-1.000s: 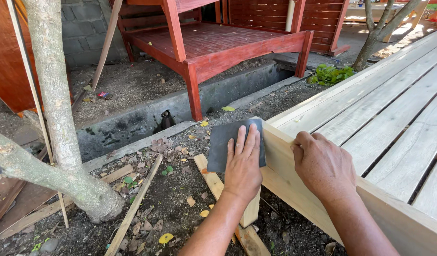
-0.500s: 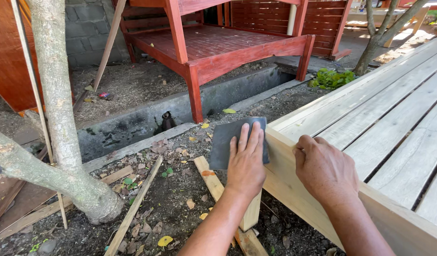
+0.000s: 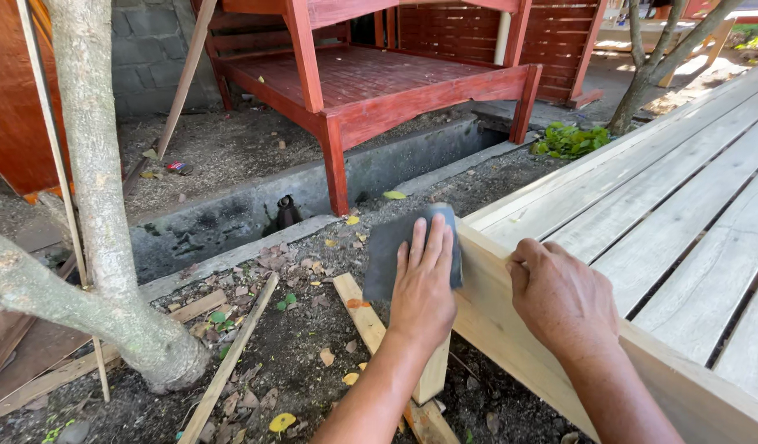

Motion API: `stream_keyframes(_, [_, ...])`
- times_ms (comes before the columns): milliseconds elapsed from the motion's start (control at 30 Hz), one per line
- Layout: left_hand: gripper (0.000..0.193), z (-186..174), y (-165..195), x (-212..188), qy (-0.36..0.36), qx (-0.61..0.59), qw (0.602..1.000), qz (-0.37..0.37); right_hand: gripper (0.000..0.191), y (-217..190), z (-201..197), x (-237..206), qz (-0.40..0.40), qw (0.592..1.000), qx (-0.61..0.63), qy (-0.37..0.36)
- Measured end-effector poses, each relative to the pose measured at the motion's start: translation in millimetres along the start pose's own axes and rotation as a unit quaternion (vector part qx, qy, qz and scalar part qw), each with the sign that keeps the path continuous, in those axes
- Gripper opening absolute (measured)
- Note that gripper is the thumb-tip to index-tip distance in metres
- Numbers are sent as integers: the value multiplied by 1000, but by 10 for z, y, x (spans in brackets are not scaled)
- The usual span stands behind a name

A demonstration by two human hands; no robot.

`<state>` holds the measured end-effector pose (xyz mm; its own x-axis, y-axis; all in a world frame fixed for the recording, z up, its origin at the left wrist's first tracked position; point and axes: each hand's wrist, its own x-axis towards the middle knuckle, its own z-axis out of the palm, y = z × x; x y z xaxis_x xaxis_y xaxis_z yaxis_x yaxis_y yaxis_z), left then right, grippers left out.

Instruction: The person sands a wooden bed frame outdoors using sheets of sandpaper held by hand. They work along the side rails, corners, and legs of the frame, repositioning around the furniture and folding or repositioning the sandpaper as they smooth the wood surfaces.

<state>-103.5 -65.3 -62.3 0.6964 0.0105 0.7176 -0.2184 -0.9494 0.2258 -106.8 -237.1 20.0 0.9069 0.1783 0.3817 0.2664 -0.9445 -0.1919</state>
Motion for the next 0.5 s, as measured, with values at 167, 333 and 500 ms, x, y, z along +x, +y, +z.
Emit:
stream_keyframes(167, [75, 56, -38, 100, -14, -11, 1000, -9, 25, 4, -4, 10, 1, 1000, 2, 1])
stream_keyframes(333, [72, 29, -32, 138, -9, -45, 998, -48, 26, 3, -11, 10, -2, 1000, 3, 2])
stream_keyframes(500, [74, -110, -5, 266, -58, -22, 997, -42, 25, 12, -3, 17, -5, 1000, 22, 7])
